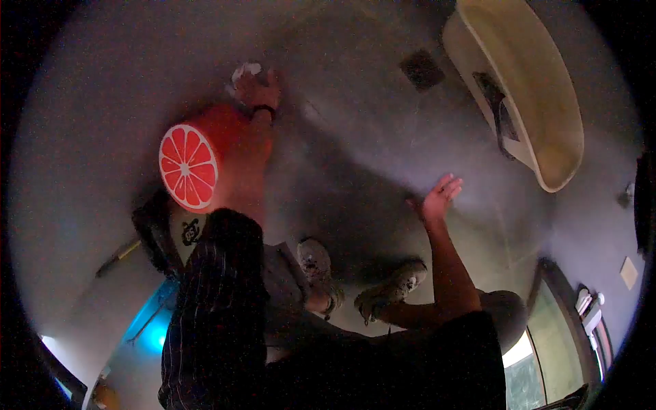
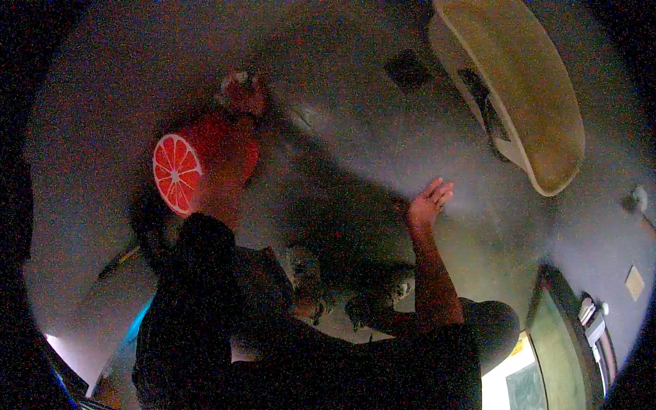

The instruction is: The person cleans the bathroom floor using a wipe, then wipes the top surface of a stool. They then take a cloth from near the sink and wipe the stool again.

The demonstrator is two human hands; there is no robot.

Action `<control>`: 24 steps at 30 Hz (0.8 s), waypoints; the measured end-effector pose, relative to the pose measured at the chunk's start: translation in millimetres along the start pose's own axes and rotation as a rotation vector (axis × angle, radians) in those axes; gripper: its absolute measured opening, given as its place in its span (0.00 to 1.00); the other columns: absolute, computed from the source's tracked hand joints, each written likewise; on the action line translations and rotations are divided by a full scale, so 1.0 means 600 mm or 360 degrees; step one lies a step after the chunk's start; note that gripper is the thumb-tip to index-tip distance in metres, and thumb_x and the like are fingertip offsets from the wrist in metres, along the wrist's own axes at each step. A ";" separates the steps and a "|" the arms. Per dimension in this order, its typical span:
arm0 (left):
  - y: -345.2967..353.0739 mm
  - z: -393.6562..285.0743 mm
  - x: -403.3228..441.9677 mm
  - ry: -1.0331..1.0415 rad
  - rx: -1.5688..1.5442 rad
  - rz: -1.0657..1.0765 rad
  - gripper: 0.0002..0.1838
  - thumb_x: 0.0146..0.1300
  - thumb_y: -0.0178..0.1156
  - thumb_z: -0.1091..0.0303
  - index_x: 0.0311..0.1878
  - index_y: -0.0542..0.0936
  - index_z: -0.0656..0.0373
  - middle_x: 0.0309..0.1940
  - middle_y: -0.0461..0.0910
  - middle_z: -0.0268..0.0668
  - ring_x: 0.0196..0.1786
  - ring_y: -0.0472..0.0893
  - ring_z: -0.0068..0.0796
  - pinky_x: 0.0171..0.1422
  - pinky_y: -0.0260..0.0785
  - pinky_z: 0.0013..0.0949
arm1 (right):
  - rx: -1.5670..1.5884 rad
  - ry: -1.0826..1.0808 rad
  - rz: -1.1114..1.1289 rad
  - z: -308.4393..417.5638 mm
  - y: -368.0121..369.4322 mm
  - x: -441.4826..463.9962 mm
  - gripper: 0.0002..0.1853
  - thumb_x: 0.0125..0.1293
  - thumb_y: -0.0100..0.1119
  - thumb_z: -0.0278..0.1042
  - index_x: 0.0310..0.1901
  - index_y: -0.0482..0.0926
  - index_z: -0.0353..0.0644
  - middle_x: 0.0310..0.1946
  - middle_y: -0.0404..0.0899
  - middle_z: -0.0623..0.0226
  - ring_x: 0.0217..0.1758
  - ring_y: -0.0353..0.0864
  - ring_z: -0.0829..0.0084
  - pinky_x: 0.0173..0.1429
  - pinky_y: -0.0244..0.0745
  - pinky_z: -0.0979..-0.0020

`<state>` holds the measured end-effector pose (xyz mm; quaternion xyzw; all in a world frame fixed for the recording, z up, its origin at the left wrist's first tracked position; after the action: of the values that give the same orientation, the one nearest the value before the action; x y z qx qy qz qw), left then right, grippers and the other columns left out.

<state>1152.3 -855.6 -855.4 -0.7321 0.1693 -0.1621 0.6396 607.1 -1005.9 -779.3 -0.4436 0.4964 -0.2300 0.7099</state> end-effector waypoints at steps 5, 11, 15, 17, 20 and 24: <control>-0.073 -0.118 -0.131 0.0211 0.0197 0.0235 0.46 0.71 0.38 0.27 0.83 0.51 0.47 0.83 0.43 0.41 0.84 0.40 0.54 0.82 0.30 0.69 | -0.0020 -0.0015 0.0009 0.016 -0.030 0.002 0.68 0.54 0.79 0.51 0.80 0.37 0.28 0.80 0.35 0.29 0.82 0.32 0.25 0.82 0.45 0.35; -0.140 -0.203 -0.252 0.0354 0.0078 0.0599 0.48 0.71 0.35 0.25 0.85 0.46 0.47 0.86 0.34 0.44 0.85 0.32 0.57 0.83 0.21 0.68 | -0.0041 0.0034 0.0264 0.046 -0.081 -0.011 0.81 0.42 0.85 0.57 0.78 0.29 0.25 0.78 0.26 0.23 0.83 0.30 0.27 0.85 0.43 0.45; -0.128 -0.203 -0.368 0.0408 -0.0033 0.0491 0.50 0.68 0.39 0.23 0.85 0.48 0.45 0.86 0.36 0.43 0.86 0.37 0.53 0.82 0.30 0.71 | -0.0079 0.0131 0.0302 0.052 -0.083 -0.009 0.80 0.43 0.85 0.58 0.78 0.30 0.25 0.78 0.26 0.23 0.83 0.30 0.27 0.84 0.43 0.45; -0.146 -0.212 -0.430 0.0443 -0.0206 0.0643 0.49 0.69 0.40 0.25 0.85 0.48 0.44 0.86 0.35 0.41 0.86 0.37 0.53 0.81 0.31 0.72 | -0.0144 0.0122 0.0323 0.053 -0.087 -0.005 0.80 0.43 0.85 0.58 0.78 0.30 0.25 0.79 0.26 0.24 0.83 0.31 0.27 0.84 0.42 0.45; -0.189 -0.218 -0.446 0.0337 -0.0419 0.0789 0.44 0.72 0.50 0.36 0.84 0.51 0.46 0.85 0.43 0.43 0.86 0.40 0.52 0.84 0.39 0.63 | -0.0324 0.0036 0.0344 0.039 -0.067 0.009 0.84 0.39 0.80 0.70 0.75 0.32 0.15 0.79 0.34 0.24 0.83 0.30 0.28 0.85 0.30 0.40; -0.211 -0.191 -0.462 0.0167 -0.0904 0.0404 0.35 0.71 0.59 0.50 0.77 0.65 0.51 0.78 0.62 0.48 0.79 0.62 0.53 0.78 0.60 0.52 | -0.0139 -0.0078 -0.0015 0.070 -0.086 0.006 0.69 0.50 0.81 0.56 0.79 0.42 0.29 0.78 0.42 0.27 0.83 0.39 0.33 0.84 0.45 0.46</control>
<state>858.9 -814.6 -720.6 -0.8451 0.3306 -0.0647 0.4151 652.6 -1017.7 -731.7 -0.4821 0.4863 -0.2006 0.7006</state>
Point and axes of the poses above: each hand's wrist, its own x-axis towards the middle knuckle, its own y-axis out of the palm, z = x × y, the point moved 1 cm from there along x, towards the middle knuckle
